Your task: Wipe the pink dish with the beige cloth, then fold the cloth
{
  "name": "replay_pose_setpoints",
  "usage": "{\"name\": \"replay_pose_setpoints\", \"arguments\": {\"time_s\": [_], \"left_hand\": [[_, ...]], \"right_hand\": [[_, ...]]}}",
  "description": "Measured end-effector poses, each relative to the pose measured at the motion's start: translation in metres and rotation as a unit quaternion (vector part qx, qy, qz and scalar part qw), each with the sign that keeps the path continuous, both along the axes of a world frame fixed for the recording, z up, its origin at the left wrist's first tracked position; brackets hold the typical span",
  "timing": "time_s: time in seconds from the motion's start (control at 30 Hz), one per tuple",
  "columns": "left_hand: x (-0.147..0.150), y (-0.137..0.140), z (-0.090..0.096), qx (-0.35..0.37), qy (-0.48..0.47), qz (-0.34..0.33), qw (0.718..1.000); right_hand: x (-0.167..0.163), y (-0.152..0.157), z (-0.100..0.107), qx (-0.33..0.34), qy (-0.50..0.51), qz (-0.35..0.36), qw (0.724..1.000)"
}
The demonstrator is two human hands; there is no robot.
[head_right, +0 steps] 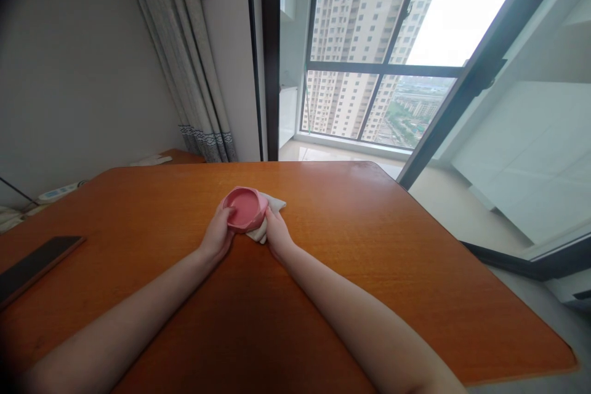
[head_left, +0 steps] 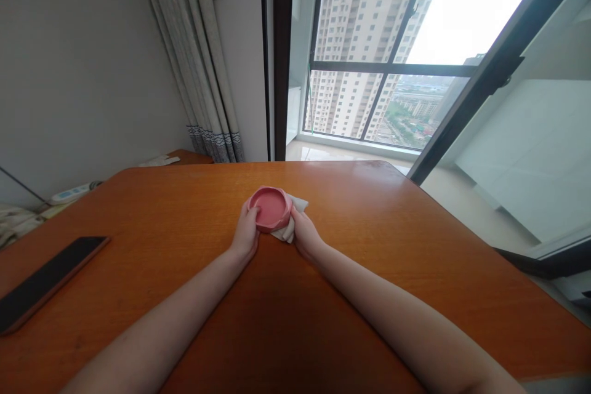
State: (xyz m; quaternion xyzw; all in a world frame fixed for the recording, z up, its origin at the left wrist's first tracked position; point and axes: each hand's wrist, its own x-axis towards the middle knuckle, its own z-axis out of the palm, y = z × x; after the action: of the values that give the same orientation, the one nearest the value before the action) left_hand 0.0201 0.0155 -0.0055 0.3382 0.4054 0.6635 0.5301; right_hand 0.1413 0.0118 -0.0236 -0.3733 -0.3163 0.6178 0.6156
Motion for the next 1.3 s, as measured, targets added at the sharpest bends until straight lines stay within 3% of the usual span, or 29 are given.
{"name": "replay_pose_setpoints", "arguments": {"time_s": [0.17,0.37,0.47,0.7,0.83,0.93,1.0,1.13,1.3], "left_hand": [[-0.001,0.0,-0.002,-0.069,0.061,-0.019,0.996],[0.001,0.002,0.002,-0.003,-0.011,0.017,1.0],[0.0,0.002,0.003,0.012,-0.048,-0.005,0.999],[0.0,0.002,-0.003,-0.089,0.019,-0.034,0.995],[0.001,0.003,-0.002,-0.034,0.01,0.014,0.999],[-0.001,0.003,0.0,0.025,0.003,-0.002,1.0],[-0.002,0.003,0.0,0.01,0.01,-0.035,0.999],[-0.001,-0.001,0.0,-0.09,0.042,-0.068,0.993],[0.005,-0.002,0.0,-0.033,0.028,-0.042,0.998]], "right_hand": [[0.01,0.003,0.002,-0.001,-0.036,-0.064,0.997],[0.004,0.001,0.002,-0.004,-0.023,-0.023,0.999],[0.0,-0.002,0.0,0.013,-0.024,-0.015,1.0],[0.011,-0.001,0.009,0.012,-0.077,-0.058,0.995],[0.008,-0.001,0.006,0.009,-0.067,-0.039,0.997],[0.004,0.0,-0.001,0.018,-0.056,-0.023,0.998],[0.005,0.001,-0.003,0.013,-0.063,-0.033,0.997],[0.013,0.005,0.003,-0.003,-0.061,-0.069,0.996],[0.012,0.003,0.007,-0.011,-0.061,-0.067,0.996]]}}
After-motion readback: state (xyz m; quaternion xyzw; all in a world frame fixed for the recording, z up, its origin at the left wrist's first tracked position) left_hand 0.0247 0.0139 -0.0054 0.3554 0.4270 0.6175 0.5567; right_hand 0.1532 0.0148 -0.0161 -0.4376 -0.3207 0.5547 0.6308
